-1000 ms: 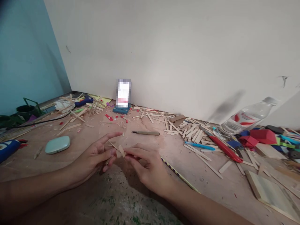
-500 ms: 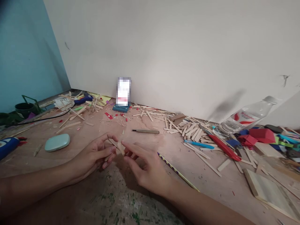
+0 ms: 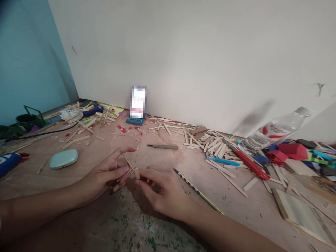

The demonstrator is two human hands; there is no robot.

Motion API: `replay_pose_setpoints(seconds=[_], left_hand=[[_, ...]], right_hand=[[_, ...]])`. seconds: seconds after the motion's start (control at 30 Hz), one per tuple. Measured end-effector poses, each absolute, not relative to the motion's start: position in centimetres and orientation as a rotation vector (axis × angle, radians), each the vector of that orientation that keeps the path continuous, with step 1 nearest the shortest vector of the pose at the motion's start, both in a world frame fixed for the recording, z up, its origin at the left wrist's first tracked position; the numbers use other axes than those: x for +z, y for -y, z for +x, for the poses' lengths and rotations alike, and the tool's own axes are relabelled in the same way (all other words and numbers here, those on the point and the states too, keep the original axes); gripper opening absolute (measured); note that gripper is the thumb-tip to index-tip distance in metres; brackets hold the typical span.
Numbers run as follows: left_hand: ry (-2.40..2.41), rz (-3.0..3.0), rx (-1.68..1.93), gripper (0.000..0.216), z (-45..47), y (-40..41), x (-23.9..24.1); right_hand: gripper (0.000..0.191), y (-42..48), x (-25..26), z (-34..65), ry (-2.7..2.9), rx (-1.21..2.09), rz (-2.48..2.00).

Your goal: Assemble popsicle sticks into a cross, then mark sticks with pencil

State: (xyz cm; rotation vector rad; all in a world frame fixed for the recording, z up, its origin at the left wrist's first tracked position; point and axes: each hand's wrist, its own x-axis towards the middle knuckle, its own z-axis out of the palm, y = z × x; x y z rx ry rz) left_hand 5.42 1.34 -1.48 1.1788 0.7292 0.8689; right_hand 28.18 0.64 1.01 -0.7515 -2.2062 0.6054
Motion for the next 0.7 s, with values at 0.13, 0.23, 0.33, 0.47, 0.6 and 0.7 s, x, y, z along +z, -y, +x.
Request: replay_pose_setpoints(seconds=[0.13,0.23,0.33,0.47,0.6,0.7], left_hand=[[-0.759,1.186,0.888,0.046,5.55,-1.20,-1.36],[-0.792,1.186,0.899,0.041,5.66,-1.02,-1.07],[-0.816,1.188,0.916,0.041,5.76,-0.93,-0.84],[-0.814,1.181,0.920,0.039,5.81,-1.12,-1.01],[-0.797,1.169,0.912,0.035,5.70,-1.41,-1.40],[-0.790,1.167,0.903,0.034,5.58,-1.50,-1.46]], right_hand=[[0.009,-0.50,1.13,28.13,2.221,0.534,-0.670],[0.017,-0.38,0.98,28.17,2.271,0.445,-0.563],[0.029,-0.25,0.73,28.21,2.341,0.334,-0.481],[0.033,-0.18,0.59,28.20,2.338,0.264,-0.486],[0.024,-0.21,0.69,28.18,2.228,0.320,-0.598],[0.016,-0.22,0.85,28.14,2.196,0.415,-0.659]])
